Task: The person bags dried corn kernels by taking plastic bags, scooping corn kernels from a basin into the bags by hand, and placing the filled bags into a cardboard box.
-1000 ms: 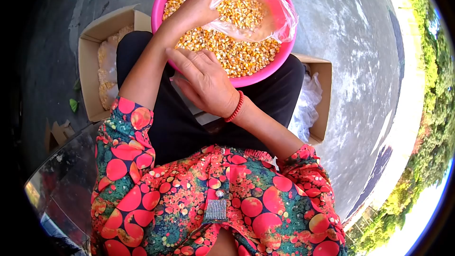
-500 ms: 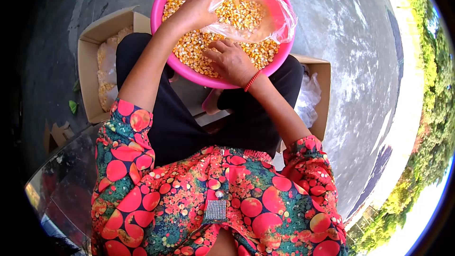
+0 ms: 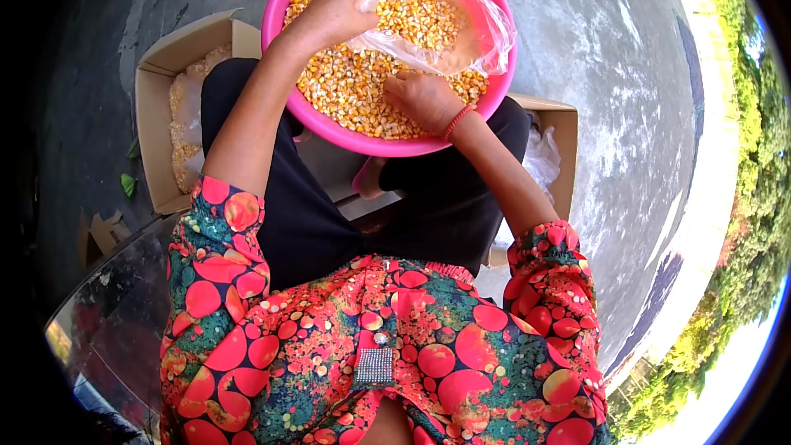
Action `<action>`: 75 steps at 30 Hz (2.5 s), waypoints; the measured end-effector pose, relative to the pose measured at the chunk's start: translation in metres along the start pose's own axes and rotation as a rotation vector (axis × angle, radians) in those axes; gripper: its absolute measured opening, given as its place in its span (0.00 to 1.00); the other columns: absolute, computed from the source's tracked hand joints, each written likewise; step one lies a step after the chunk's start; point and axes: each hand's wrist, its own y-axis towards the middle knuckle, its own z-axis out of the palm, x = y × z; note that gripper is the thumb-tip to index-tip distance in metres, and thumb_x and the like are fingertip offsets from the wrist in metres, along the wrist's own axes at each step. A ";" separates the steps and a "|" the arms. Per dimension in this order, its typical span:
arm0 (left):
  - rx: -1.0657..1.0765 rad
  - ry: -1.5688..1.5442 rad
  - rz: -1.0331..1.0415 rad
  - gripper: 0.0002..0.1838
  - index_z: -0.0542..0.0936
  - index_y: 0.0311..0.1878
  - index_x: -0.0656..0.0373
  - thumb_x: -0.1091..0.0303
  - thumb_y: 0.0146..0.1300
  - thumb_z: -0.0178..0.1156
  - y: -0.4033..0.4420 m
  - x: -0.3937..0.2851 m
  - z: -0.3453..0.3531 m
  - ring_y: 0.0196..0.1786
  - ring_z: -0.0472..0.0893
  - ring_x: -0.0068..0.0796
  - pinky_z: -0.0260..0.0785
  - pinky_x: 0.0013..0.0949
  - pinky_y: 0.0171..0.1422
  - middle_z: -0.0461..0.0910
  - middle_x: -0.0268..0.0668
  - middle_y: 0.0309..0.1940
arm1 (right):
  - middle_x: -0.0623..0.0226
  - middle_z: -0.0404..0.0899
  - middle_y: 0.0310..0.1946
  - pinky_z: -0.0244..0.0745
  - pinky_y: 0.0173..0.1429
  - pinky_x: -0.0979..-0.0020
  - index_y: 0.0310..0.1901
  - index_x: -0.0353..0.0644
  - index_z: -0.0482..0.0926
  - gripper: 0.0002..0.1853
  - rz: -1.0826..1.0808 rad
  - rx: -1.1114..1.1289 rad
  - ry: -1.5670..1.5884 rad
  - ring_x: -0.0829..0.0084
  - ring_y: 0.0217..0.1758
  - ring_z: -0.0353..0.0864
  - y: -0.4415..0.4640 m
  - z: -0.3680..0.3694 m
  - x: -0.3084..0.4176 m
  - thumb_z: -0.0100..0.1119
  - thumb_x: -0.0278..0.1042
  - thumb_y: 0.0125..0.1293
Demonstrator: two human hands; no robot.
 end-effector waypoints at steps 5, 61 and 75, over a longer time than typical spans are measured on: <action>-0.012 0.034 0.016 0.36 0.65 0.65 0.56 0.76 0.46 0.56 0.001 0.006 0.004 0.63 0.70 0.42 0.61 0.35 0.67 0.69 0.48 0.61 | 0.59 0.78 0.28 0.73 0.37 0.62 0.34 0.39 0.75 0.09 -0.035 -0.078 0.203 0.58 0.32 0.79 -0.001 -0.014 0.015 0.52 0.36 0.65; -0.038 0.036 0.081 0.36 0.64 0.65 0.57 0.81 0.46 0.52 -0.001 0.001 0.006 0.65 0.66 0.42 0.58 0.35 0.69 0.66 0.48 0.63 | 0.73 0.66 0.23 0.43 0.15 0.85 0.38 0.43 0.71 0.12 0.398 -0.121 1.825 0.89 0.13 0.49 0.003 -0.033 0.045 0.43 0.41 0.72; -0.001 0.120 0.025 0.38 0.62 0.67 0.55 0.80 0.48 0.53 -0.004 0.001 0.004 0.66 0.66 0.43 0.59 0.37 0.68 0.64 0.47 0.65 | 0.73 0.80 0.34 0.69 0.44 0.80 0.38 0.38 0.80 0.12 0.238 -0.623 0.795 0.82 0.36 0.75 0.031 -0.094 0.015 0.49 0.36 0.68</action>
